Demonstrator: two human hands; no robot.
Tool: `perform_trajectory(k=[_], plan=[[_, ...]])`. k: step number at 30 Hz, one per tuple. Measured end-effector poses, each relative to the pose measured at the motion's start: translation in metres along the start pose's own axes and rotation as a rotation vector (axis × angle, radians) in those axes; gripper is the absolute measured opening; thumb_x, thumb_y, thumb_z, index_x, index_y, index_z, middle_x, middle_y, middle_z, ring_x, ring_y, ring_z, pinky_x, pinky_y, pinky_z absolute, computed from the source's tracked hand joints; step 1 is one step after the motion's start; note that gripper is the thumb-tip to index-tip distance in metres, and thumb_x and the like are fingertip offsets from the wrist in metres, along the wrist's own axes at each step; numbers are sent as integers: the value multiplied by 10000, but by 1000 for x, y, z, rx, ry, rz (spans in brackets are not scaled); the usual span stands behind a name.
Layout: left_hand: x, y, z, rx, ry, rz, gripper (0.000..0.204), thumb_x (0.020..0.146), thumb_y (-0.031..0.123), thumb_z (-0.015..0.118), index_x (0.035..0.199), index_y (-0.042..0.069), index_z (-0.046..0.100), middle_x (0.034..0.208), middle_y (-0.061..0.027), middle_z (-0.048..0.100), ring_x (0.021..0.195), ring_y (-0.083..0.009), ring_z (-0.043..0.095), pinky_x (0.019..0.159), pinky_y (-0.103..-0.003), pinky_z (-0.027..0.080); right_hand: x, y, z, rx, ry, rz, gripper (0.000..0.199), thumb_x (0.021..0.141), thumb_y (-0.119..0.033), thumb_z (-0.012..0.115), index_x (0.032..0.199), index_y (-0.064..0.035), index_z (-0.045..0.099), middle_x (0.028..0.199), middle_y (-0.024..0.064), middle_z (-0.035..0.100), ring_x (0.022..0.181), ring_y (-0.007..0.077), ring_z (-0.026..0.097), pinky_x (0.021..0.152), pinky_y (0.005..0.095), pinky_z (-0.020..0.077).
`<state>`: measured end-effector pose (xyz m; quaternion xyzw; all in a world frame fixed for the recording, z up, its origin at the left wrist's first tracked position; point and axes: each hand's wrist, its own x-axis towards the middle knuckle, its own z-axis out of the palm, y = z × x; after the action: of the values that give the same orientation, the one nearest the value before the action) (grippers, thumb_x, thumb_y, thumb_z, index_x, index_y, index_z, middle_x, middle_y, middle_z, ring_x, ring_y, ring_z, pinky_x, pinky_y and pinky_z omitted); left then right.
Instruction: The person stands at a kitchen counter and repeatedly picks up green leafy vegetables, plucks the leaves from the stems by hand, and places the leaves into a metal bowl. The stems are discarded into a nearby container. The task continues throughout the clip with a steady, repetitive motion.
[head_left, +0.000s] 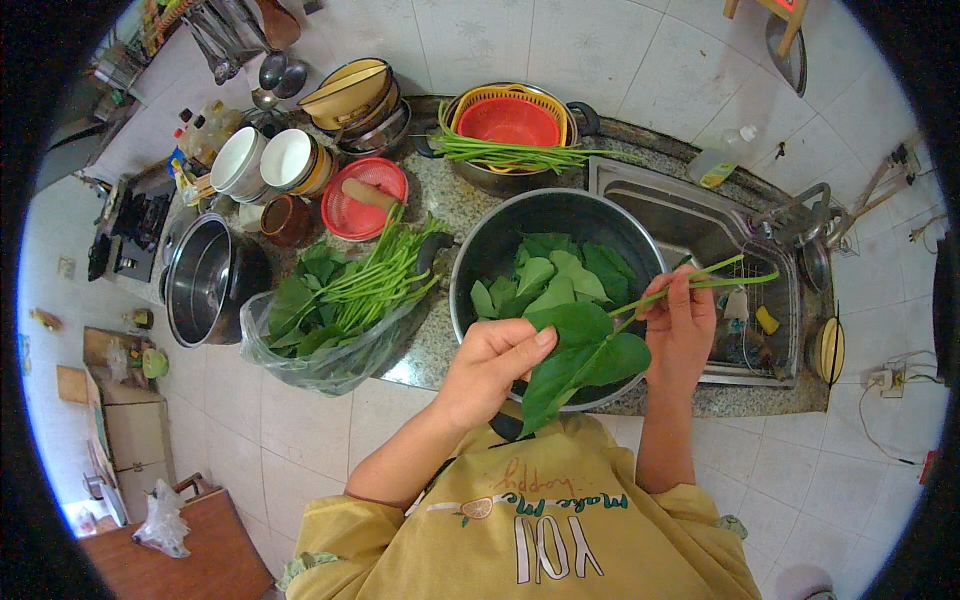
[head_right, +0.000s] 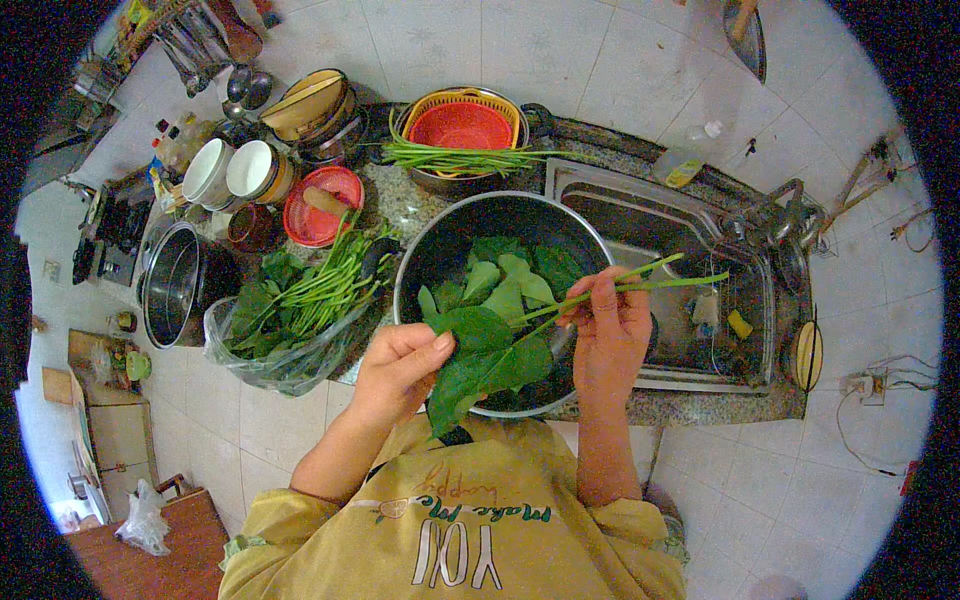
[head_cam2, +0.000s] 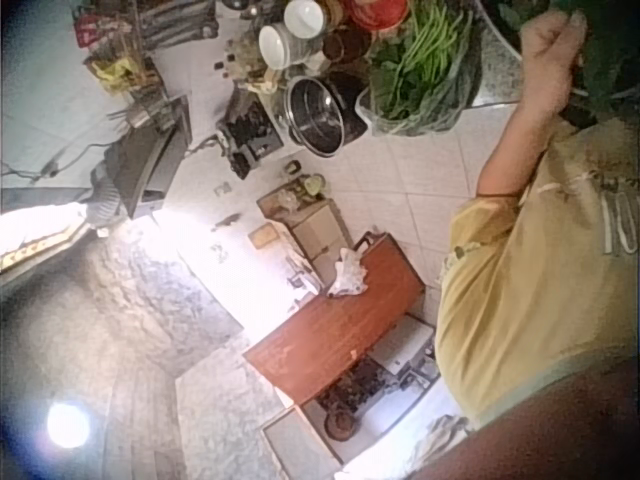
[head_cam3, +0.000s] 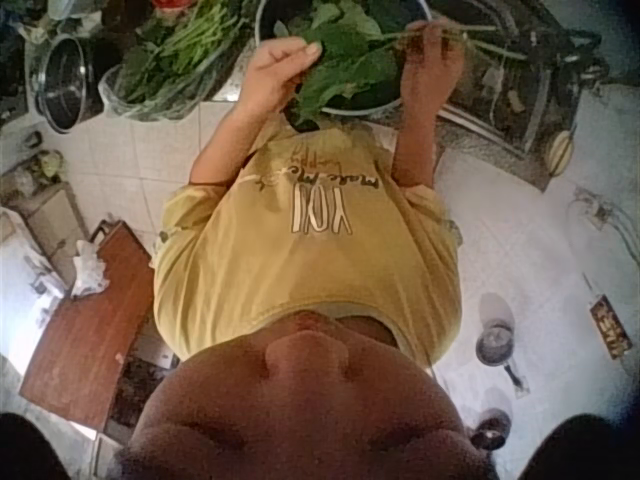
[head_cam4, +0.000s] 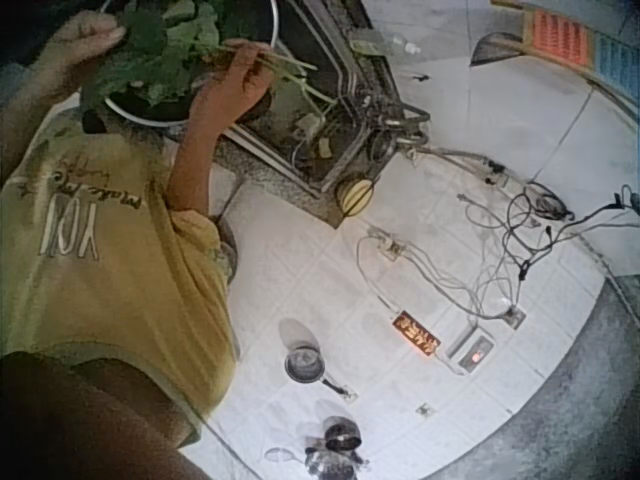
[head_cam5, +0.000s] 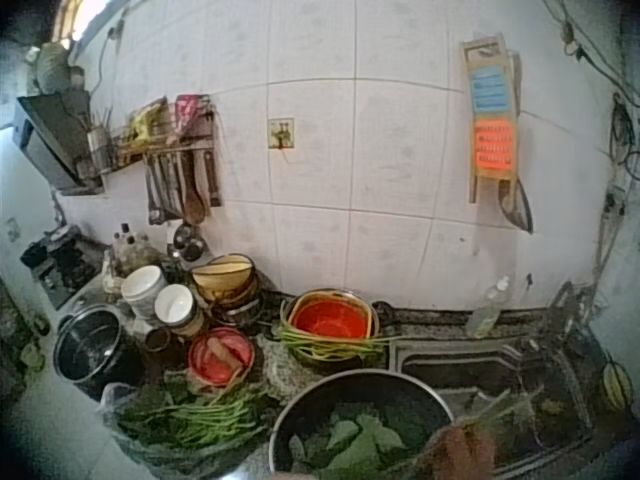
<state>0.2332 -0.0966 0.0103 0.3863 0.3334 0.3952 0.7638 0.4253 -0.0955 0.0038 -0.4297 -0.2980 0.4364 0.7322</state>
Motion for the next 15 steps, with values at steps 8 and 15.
perform_trajectory(k=[8, 15], plan=[[-1, 16, 10, 126, -34, 120, 108, 779, 102, 597, 812, 0, 587, 790, -36, 580, 720, -89, 515, 668, -228, 412, -2, -1, 3, 0, -16, -37, 105, 872, -135, 475, 932, -49, 465, 765, 93, 558, 620, 147, 542, 528, 263, 469], [3, 15, 7, 447, -95, 150, 190, 741, 75, 611, 918, 7, 612, 870, -47, 619, 817, -124, 553, 750, -260, 436, -9, -6, 10, -63, -55, -87, 133, 858, -141, 499, 932, -42, 449, 768, 120, 568, 634, 185, 569, 530, 295, 498]])
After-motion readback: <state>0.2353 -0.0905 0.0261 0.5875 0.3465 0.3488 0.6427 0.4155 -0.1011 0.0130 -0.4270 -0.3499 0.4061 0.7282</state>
